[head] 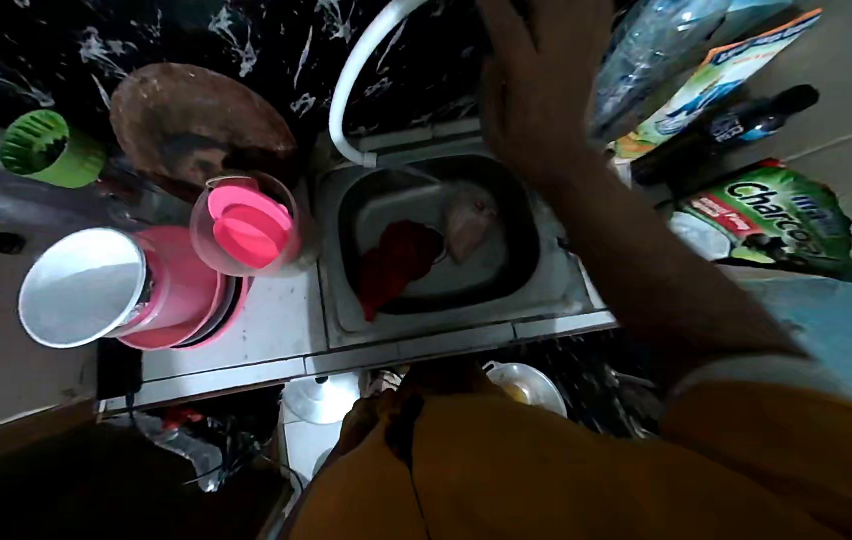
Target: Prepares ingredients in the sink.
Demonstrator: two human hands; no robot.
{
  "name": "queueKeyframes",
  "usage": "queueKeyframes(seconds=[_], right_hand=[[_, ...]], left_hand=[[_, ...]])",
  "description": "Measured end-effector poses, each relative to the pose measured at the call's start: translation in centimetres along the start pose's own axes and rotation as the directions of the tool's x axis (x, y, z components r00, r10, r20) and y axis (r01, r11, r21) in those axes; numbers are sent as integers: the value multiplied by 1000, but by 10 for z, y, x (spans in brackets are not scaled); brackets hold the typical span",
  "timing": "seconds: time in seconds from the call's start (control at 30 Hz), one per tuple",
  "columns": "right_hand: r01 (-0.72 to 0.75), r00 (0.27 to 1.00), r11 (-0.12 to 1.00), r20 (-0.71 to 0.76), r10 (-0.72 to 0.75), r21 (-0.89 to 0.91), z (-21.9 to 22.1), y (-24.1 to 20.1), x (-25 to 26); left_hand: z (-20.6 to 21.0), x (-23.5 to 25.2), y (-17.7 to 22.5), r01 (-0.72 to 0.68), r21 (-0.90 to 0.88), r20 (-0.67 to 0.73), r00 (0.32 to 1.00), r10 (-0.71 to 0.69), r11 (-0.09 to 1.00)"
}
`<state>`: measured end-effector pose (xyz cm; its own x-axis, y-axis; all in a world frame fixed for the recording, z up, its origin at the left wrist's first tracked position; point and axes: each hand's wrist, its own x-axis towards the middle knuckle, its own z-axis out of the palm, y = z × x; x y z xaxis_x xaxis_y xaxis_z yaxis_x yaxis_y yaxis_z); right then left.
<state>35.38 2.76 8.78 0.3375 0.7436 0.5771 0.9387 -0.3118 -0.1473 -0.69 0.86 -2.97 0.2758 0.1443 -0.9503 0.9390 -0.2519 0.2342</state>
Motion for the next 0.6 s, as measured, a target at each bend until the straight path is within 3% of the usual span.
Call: queueKeyframes(seconds=[0.03,0.07,0.1,0.13,0.2,0.23,0.27,0.3,0.33,0.4,0.43,0.5,0.53,0.57,0.6], right_hand=[[-28,999,995,-30,31,97,19,-1,-30],[-115,993,975,14,114,192,41,1,-61],[-276,960,921,133,248,276,62,4,-92],[-487,867,808,294,402,332,82,9,-118],[-839,543,399,546,638,369,115,24,-155],[-906,395,190,592,702,379,128,31,-169],[-935,269,49,615,741,350,138,34,-177],[-961,186,5,633,751,277,140,34,-180],[-983,170,75,651,740,170,138,31,-180],[-908,271,419,747,608,-12,133,27,-167],[-840,310,540,771,557,-51,138,27,-162],[-814,299,568,750,590,-122,152,31,-162],[-800,268,571,743,613,-183,159,34,-166],[-798,214,555,751,625,-235,161,35,-170],[-796,160,535,756,635,-282,163,36,-172]], left_hand=[[6,29,-24,-17,-22,39,999,18,1000],[16,56,-57,-120,-51,-9,993,120,991],[32,85,-101,-324,-91,-164,938,307,942],[49,116,-144,-540,-139,-384,802,457,830],[43,101,-159,-529,-482,-515,816,263,698],[36,76,-152,-485,-625,-545,832,103,611],[31,57,-148,-442,-717,-548,836,-43,538],[30,44,-148,-390,-763,-524,841,-139,516],[33,37,-151,-324,-775,-493,846,-200,542],[52,38,-166,-299,-694,-503,852,-144,655],[57,41,-158,-264,-657,-505,850,-153,706],[26,20,-82,149,-618,-242,898,-367,772],[23,15,-46,219,-549,-285,858,-427,807],[27,14,-19,208,-442,-415,815,-404,873],[17,1,17,246,-295,-393,850,-352,923]])
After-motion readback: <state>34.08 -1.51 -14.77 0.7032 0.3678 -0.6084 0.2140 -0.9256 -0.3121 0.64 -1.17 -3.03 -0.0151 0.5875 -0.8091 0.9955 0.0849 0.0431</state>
